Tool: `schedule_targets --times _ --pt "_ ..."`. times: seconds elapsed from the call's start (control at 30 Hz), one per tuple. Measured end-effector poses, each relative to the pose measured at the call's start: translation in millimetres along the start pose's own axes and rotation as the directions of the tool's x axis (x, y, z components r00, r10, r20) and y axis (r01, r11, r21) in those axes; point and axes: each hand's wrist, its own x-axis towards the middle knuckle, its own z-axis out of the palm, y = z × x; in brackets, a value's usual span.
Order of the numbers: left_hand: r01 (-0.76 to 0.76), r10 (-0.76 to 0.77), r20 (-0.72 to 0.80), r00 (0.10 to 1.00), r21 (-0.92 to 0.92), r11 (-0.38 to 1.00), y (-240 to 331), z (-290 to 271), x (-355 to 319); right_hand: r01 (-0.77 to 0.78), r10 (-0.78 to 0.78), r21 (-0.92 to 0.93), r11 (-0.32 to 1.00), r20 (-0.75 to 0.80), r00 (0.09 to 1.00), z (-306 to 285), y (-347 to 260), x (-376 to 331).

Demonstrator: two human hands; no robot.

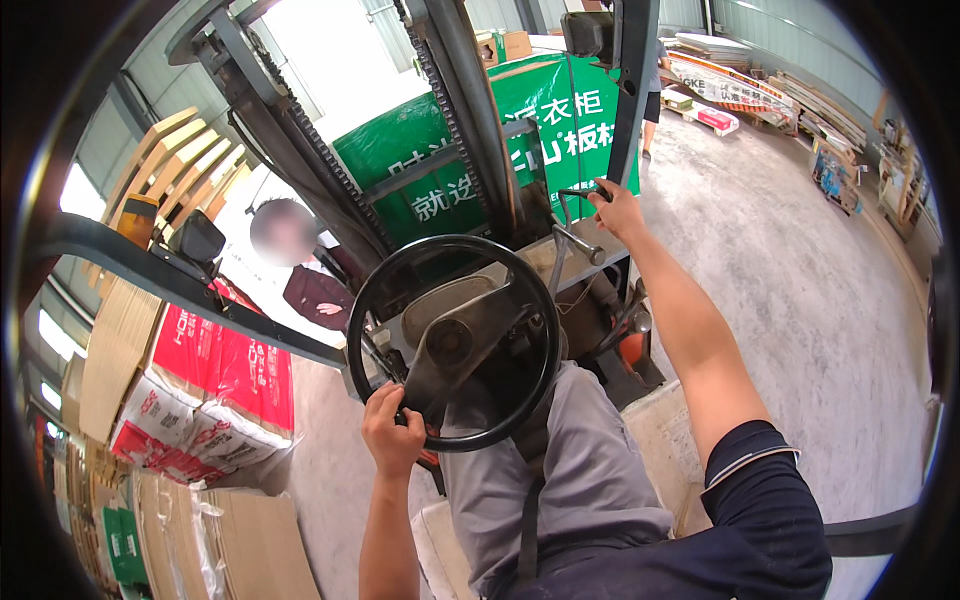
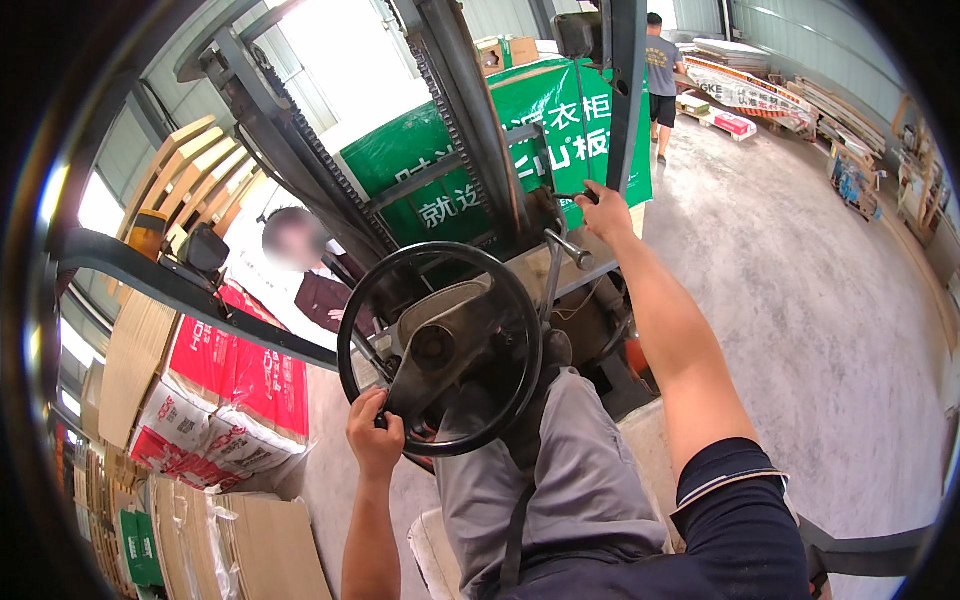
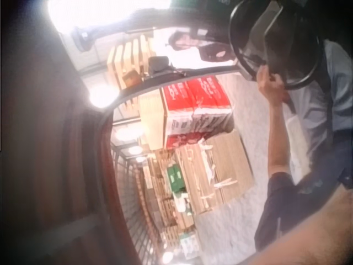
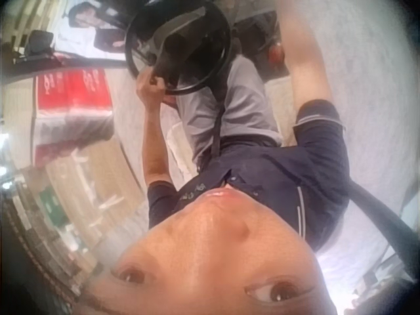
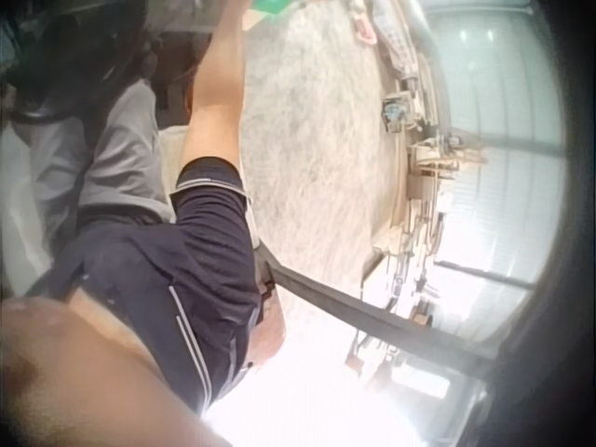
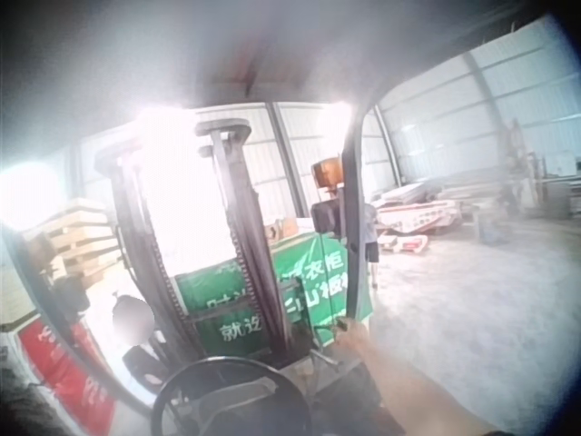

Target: The person operates a forklift by steering the wheel and manipulating control levers while driving through a warehouse containing stacks of wood panels.

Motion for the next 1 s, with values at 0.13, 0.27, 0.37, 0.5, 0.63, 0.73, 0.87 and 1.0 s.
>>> schedule_targets --times 0.13,0.27,0.37,0.5,0.63,0.73,0.87,1.0 --pt "0.020 -0.020 -0.005 1.000 0.003 1.000 -1 -2 -2 0.072 -0.063 0.102 0.992 -0.082 0.995 -4 18 -54" --pt "0.020 -0.020 -0.010 1.000 0.004 1.000 0 -2 -1 0.052 -0.054 -0.029 0.998 -0.055 0.997 -11 85 -105" --pt "0.049 -0.049 0.024 0.998 0.013 0.999 3 -4 0 0.266 0.026 -0.694 0.669 0.379 0.925 -15 110 -128" --pt "0.057 -0.058 0.043 0.997 0.017 0.998 3 -2 -5 0.223 0.276 -0.843 0.490 0.393 0.877 -12 117 -129" --pt "0.071 -0.072 0.037 0.997 0.042 0.997 3 -6 -4 0.433 0.477 -0.842 0.322 0.539 0.694 -31 108 -157" --pt "0.091 -0.093 0.043 0.995 0.029 0.995 1 -5 -5 0.471 0.547 -0.804 0.363 0.593 0.591 -74 161 -227" --pt "0.080 -0.082 0.067 0.994 0.023 0.996 4 -1 0 0.267 0.508 -0.774 0.575 0.593 0.625 -94 167 -206" --pt "0.048 -0.051 0.074 0.996 0.052 0.998 -2 -6 -1 0.043 0.062 -0.457 0.888 0.213 0.975 -79 73 -126"
